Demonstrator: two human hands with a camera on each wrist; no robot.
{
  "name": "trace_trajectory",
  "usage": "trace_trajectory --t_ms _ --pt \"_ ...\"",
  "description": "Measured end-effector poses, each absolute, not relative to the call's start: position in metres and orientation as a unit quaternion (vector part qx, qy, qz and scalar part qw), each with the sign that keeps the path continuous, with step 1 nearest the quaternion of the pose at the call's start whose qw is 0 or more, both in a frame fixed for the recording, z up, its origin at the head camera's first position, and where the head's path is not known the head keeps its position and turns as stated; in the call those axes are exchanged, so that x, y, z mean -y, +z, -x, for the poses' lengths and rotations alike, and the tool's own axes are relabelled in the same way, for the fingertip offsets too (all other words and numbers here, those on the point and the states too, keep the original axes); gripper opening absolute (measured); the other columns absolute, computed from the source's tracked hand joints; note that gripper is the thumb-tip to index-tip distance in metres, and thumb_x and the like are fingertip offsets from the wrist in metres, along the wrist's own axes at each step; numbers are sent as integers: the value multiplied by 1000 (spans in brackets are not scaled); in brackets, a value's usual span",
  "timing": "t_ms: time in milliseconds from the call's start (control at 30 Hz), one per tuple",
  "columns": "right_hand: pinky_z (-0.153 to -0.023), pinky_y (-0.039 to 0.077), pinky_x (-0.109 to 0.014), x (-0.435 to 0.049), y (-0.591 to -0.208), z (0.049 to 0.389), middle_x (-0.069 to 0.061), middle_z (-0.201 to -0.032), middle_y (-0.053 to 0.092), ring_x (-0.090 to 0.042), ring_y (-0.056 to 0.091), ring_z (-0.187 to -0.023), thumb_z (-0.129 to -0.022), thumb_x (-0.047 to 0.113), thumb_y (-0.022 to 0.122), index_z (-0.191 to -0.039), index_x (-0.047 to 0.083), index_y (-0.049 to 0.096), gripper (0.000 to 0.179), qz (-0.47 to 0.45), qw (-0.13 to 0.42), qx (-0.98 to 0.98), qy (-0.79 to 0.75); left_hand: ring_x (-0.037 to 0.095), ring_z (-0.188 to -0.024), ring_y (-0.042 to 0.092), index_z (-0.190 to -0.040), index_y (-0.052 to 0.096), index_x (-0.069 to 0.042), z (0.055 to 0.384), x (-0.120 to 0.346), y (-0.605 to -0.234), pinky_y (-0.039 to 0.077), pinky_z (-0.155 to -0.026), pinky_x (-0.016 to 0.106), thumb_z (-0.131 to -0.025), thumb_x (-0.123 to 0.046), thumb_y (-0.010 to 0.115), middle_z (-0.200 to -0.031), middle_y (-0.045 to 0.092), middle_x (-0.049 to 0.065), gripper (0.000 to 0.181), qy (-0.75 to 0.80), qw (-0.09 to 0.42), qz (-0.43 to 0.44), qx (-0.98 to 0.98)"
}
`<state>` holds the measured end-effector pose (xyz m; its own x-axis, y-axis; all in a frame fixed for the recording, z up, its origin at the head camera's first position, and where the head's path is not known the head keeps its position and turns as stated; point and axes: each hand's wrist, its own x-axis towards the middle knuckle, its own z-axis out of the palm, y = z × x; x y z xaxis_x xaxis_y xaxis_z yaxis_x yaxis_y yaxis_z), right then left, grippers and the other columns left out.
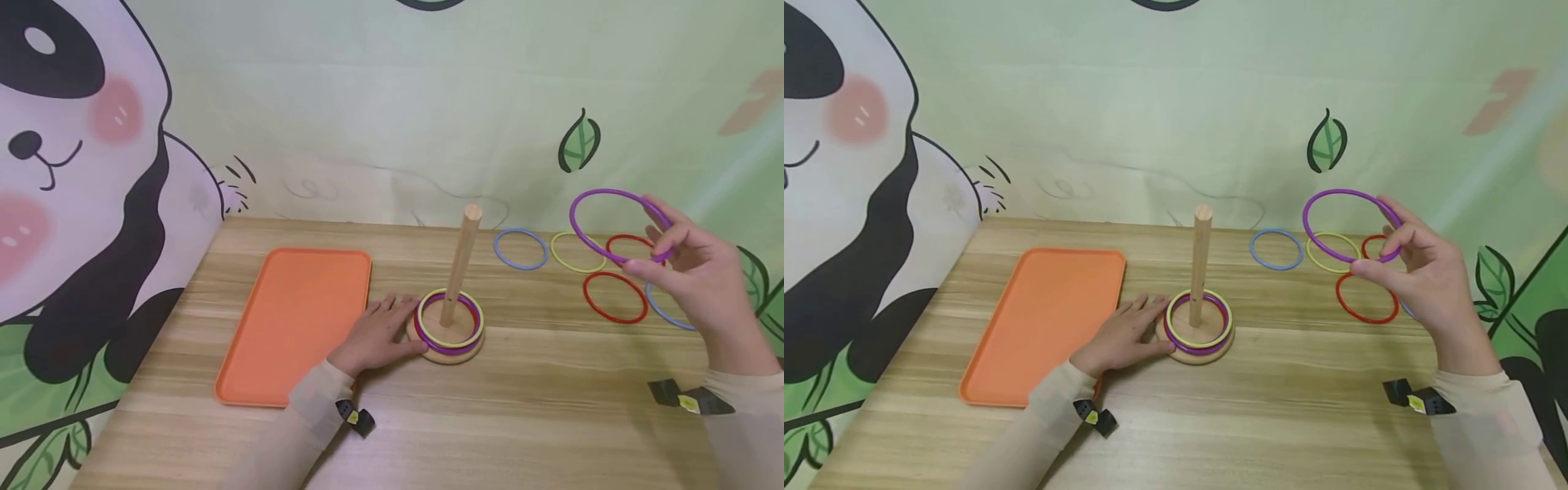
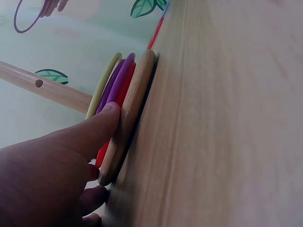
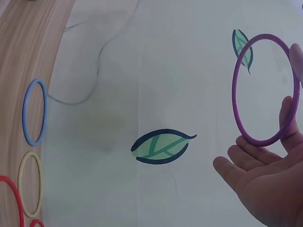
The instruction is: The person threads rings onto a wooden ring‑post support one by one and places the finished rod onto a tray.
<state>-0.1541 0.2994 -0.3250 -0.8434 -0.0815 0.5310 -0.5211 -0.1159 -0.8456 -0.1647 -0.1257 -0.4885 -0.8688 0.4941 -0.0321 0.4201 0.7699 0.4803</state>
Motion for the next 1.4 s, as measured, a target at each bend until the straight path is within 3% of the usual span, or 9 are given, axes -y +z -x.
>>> trace_trajectory --t_ms 1033,1400 --pt "-118 41 -29 -265 -296 168 -19 -151 58 -29 44 -150 -72 -39 65 -77 -15 57 26 -256 152 638 710 40 -159 21 -168 32 -19 163 126 -486 16 -129 58 -96 -64 66 -169 36 11 91 237 81 -240 -938" --pt "-122 37 -33 -245 -291 173 -18 -152 57 -29 38 -153 -72 -38 66 -81 -12 58 28 -275 134 628 716 41 -159 21 -167 34 -19 163 125 -487 17 -128 58 -96 -63 67 -168 36 12 90 243 78 -244 -936"
